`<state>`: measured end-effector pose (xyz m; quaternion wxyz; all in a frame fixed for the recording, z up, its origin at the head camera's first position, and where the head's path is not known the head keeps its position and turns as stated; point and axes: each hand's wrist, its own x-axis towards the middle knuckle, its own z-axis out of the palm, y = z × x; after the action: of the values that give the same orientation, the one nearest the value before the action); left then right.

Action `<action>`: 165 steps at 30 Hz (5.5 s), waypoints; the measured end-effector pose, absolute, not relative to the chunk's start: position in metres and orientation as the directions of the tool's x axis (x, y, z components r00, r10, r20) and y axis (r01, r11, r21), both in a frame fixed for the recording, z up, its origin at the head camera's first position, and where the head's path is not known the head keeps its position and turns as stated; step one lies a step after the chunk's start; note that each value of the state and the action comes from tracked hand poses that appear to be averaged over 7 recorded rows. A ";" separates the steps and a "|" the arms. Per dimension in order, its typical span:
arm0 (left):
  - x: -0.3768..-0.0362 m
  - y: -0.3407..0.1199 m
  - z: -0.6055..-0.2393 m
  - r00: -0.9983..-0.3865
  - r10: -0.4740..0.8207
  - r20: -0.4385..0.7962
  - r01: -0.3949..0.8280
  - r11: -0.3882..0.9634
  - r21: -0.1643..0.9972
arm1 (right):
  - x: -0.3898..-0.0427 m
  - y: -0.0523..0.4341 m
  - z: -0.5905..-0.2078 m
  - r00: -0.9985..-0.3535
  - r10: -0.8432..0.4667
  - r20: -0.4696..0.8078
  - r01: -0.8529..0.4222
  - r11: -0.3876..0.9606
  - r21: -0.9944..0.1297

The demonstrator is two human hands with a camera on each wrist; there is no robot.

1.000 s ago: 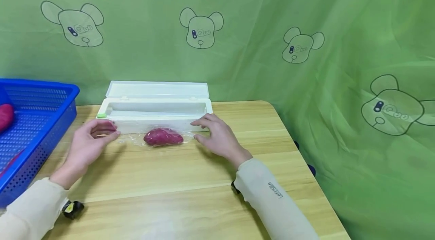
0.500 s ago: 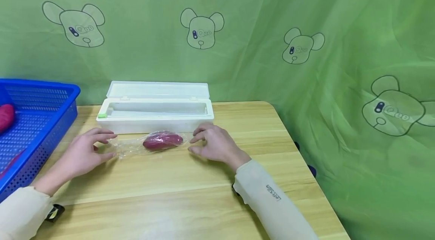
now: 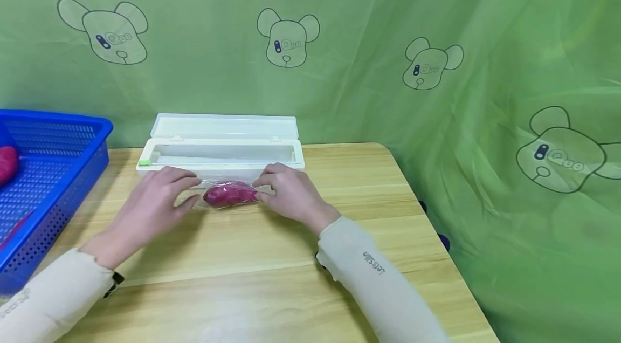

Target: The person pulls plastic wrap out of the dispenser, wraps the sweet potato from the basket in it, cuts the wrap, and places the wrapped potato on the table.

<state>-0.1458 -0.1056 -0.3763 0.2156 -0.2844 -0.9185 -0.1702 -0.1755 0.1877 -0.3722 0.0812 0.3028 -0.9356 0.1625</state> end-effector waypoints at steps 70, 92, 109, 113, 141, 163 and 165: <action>-0.159 -0.088 -0.400 -0.916 0.329 0.229 0.400 0.802 0.443 | -0.176 0.165 -0.379 -0.895 -0.443 0.059 -0.445 0.875 -0.190; -0.147 0.084 -0.401 -0.793 0.595 0.128 0.587 0.691 0.422 | -0.086 0.336 -0.383 -0.970 -0.189 0.155 -0.218 0.956 -0.196; -0.118 0.163 -0.390 -0.626 0.777 -0.066 0.690 0.592 0.417 | -0.018 0.426 -0.391 -0.982 0.038 0.183 0.003 0.983 -0.185; -0.122 0.153 -0.392 -0.596 0.803 0.019 0.688 0.498 0.528 | -0.022 0.426 -0.391 -0.989 0.041 0.139 0.015 0.983 -0.180; -0.193 -0.126 -0.344 -0.933 0.241 0.269 0.341 0.833 0.436 | -0.153 0.256 -0.331 -0.883 -0.379 0.276 -0.428 0.892 -0.146; -0.224 -0.144 -0.347 -0.947 0.321 0.017 0.287 0.821 0.494 | -0.247 0.209 -0.335 -0.925 -0.380 -0.020 -0.336 0.841 -0.424; -0.226 -0.144 -0.346 -0.947 0.321 0.016 0.284 0.812 0.510 | -0.248 0.208 -0.335 -0.927 -0.374 -0.027 -0.319 0.825 -0.467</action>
<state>-0.2255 -0.1442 -0.3463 -0.0353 -0.1591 -0.9512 -0.2620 -0.2483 0.2082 -0.3349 -0.0589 0.1820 -0.9533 0.2337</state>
